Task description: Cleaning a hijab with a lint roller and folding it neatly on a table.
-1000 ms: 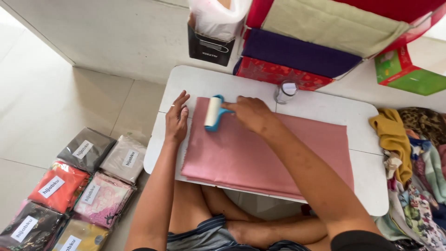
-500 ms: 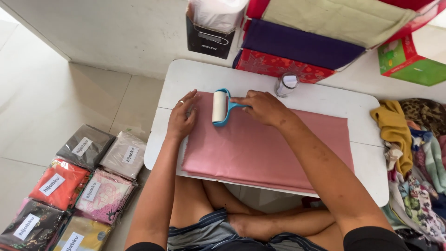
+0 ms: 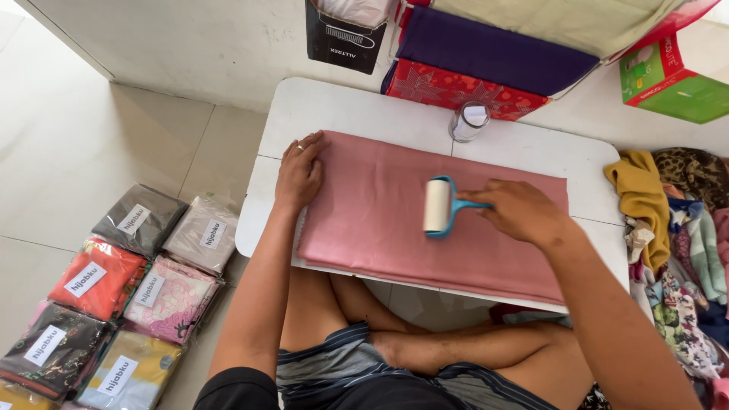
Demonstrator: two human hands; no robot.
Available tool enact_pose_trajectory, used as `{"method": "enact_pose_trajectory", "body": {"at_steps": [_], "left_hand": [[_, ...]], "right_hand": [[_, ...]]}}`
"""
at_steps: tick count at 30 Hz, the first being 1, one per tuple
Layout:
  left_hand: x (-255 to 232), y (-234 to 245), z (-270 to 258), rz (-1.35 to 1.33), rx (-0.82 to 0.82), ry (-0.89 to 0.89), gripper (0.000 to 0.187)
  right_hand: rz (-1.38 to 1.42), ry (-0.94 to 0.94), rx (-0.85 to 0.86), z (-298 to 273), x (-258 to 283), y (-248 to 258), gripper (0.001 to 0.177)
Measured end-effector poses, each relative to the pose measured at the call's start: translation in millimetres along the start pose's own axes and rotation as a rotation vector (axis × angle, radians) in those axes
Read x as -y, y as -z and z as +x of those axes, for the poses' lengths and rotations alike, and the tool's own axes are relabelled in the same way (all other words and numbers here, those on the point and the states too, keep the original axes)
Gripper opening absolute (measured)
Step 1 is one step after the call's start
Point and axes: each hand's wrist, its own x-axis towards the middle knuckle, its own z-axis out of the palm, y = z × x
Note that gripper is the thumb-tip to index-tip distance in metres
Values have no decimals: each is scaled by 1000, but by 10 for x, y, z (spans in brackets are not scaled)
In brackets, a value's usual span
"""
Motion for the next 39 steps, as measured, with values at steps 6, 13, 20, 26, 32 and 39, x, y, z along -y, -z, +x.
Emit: {"method": "enact_pose_trajectory", "body": {"at_steps": [6,13,20,26,32,39], "left_hand": [[145,45,-13,-300,-115,2,47],[130,102,5,-357,-134,10,47],[-47,91,-41,-10,27,-135,39],[-139,23,-68,388,226,-208,51],[-146,-5,-62,431,227,-197,55],[-221,14,-120,464,171,-335,57]], "right_hand": [[113,156,-42,773,863,-145,47],[76,201,-102,1407,1401,-379,54],[230,201,-55,724,828,-230,53],[292,130,-88,-40,-313,-342,48],[234,-191,-97,-909,-1501,-387,47],[160,-556,-19,-1655,-2104,-619,55]]}}
